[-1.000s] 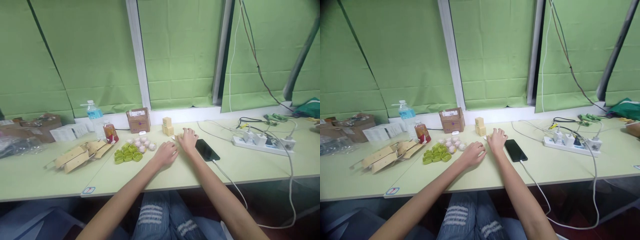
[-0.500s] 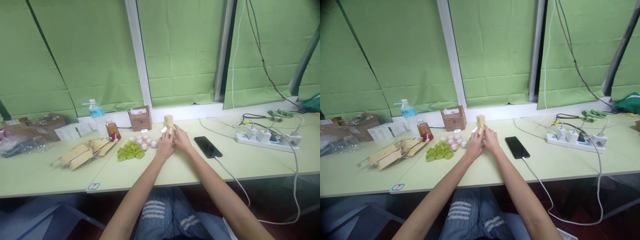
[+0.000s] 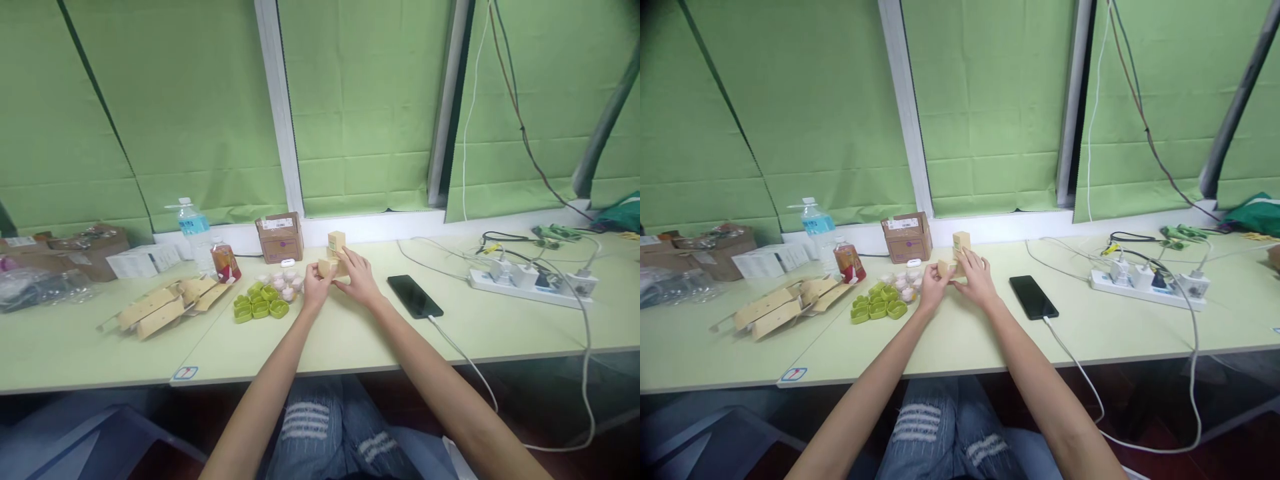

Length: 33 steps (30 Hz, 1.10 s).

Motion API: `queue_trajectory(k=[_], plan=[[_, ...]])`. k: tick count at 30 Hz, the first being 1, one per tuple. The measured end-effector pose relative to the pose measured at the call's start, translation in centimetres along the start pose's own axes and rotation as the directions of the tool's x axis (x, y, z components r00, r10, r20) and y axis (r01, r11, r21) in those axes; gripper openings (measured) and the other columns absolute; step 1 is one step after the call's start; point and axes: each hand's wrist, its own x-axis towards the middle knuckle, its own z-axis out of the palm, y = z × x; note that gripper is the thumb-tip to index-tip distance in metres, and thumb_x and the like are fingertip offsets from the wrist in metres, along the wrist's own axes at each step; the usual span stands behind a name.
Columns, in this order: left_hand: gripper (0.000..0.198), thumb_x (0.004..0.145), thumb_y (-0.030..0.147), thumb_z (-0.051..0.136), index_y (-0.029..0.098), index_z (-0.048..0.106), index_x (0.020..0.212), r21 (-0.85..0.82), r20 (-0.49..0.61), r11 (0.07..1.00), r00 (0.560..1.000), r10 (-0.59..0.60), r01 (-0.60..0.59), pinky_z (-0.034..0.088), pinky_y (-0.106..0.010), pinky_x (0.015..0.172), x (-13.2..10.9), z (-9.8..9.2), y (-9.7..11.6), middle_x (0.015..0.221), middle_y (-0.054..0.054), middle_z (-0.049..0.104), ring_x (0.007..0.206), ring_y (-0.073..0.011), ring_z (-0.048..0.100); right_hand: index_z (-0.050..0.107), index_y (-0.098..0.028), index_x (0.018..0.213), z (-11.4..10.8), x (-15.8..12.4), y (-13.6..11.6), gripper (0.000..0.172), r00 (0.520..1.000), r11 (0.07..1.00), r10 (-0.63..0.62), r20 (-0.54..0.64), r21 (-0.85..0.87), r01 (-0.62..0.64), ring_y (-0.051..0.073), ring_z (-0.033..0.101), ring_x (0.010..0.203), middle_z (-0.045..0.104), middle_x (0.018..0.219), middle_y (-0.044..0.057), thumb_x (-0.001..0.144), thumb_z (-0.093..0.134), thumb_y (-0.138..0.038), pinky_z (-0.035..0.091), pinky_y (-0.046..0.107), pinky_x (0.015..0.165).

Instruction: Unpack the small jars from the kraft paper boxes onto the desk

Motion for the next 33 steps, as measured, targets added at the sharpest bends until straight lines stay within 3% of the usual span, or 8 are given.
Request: queue_trajectory(k=[3, 6, 9, 15, 26, 33], plan=[[0.058, 0.071, 0.052, 0.085, 0.018, 0.059, 0.110, 0.047, 0.119, 0.998, 0.992, -0.051, 0.045, 0.059, -0.036, 0.085, -0.3, 0.7, -0.6, 0.110, -0.015, 0.074, 0.103, -0.0253, 0.071, 0.051, -0.025, 0.144, 0.0, 0.0, 0.0, 0.056, 0.999, 0.999, 0.026, 0.020, -0.030, -0.025, 0.030, 0.047, 0.139, 0.052, 0.152, 0.014, 0.088, 0.063, -0.023, 0.020, 0.058, 0.120], [0.057, 0.077, 0.049, 0.081, 0.016, 0.063, 0.121, 0.078, 0.130, 0.996, 0.990, -0.053, 0.043, 0.059, -0.037, 0.086, -0.3, 0.6, -0.6, 0.125, -0.019, 0.070, 0.111, -0.0275, 0.069, 0.056, -0.025, 0.137, 0.1, -0.1, 0.5, 0.047, 0.997, 0.998, 0.070, 0.034, -0.010, -0.070, 0.029, 0.055, 0.131, 0.062, 0.141, 0.013, 0.091, 0.060, -0.021, 0.024, 0.057, 0.117], [0.057, 0.081, 0.040, 0.079, 0.015, 0.063, 0.130, 0.140, 0.116, 0.990, 0.993, 0.005, -0.021, 0.061, -0.038, 0.084, -0.1, -0.1, -0.5, 0.132, -0.020, 0.068, 0.113, -0.0277, 0.068, 0.058, -0.025, 0.134, 0.3, -0.3, 1.2, 0.043, 0.995, 0.996, 0.085, 0.056, -0.008, -0.084, 0.030, 0.055, 0.130, 0.064, 0.140, 0.013, 0.091, 0.063, -0.023, 0.027, 0.056, 0.115], [0.043, 0.086, 0.032, 0.072, 0.018, 0.070, 0.127, 0.185, 0.237, 0.968, 0.964, 0.122, -0.168, 0.062, -0.036, 0.080, -0.3, -0.7, -0.8, 0.119, -0.014, 0.074, 0.105, -0.0249, 0.071, 0.058, -0.026, 0.133, 0.5, -0.4, 1.6, 0.044, 0.992, 0.998, 0.062, 0.105, -0.011, -0.061, 0.029, 0.057, 0.129, 0.065, 0.139, 0.011, 0.089, 0.066, -0.025, 0.023, 0.059, 0.116], [0.039, 0.082, 0.014, 0.063, 0.018, 0.072, 0.120, 0.346, 0.276, 0.915, 0.955, 0.112, -0.207, 0.060, -0.030, 0.085, -0.4, -0.8, -1.6, 0.109, -0.007, 0.078, 0.094, -0.0192, 0.074, 0.061, -0.026, 0.130, 0.7, -0.5, 0.9, 0.045, 0.975, 0.999, 0.052, 0.215, -0.007, -0.051, 0.029, 0.056, 0.129, 0.067, 0.135, 0.010, 0.085, 0.063, -0.019, 0.022, 0.061, 0.118], [0.040, 0.076, 0.008, 0.062, 0.015, 0.070, 0.115, 0.289, 0.262, 0.948, 0.964, 0.056, -0.134, 0.060, -0.032, 0.087, 0.0, -0.7, -2.1, 0.104, -0.009, 0.078, 0.094, -0.0196, 0.074, 0.062, -0.025, 0.127, 0.9, -0.4, 0.9, 0.040, 0.974, 0.999, 0.046, 0.222, 0.006, -0.049, 0.029, 0.057, 0.127, 0.068, 0.133, 0.010, 0.087, 0.067, -0.025, 0.020, 0.062, 0.119]])
